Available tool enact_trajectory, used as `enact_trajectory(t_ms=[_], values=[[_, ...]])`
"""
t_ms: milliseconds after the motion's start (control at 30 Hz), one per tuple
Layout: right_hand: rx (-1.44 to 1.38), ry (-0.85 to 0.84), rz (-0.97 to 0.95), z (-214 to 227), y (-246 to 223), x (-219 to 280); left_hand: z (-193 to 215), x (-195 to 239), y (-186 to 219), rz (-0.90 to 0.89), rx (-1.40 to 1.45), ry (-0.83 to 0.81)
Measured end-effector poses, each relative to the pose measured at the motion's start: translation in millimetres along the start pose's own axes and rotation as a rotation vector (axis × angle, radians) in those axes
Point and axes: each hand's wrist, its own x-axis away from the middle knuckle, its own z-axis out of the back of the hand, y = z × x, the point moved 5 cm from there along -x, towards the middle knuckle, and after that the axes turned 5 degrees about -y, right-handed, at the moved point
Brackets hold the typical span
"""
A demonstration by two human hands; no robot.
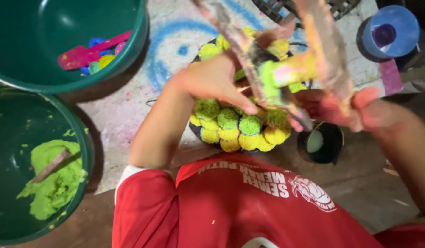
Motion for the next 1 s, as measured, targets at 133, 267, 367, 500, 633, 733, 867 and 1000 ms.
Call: enact_trajectory(t_ms=[133,267,367,500,633,733,867,1000], values=[[-0.273,0.097,-0.299,36,33,32,23,-28,-16,-0.461,0.785,-0.081],[-0.313,0.164,-0.281,78,32,41,43,-57,-95,-0.438,0.963,0.2],[-0.117,0.32,-0.387,118,23,39,79,-71,-137,-0.56,0.939,0.223],[0.01,0.42,-0.46,144,21,19,125,-77,-165,-0.598,1.022,0.25],[0.13,0.477,-0.546,145,27,2,138,-72,-168,-0.725,0.996,0.252],[0.205,0.46,-0.629,142,29,-5,139,-70,-181,-0.713,1.05,0.371],[0.414,0.46,-0.587,142,18,-16,149,-73,-188,-0.748,1.036,0.351],[0.52,0.53,-0.581,138,18,-25,165,-73,-186,-0.743,0.94,0.352]])
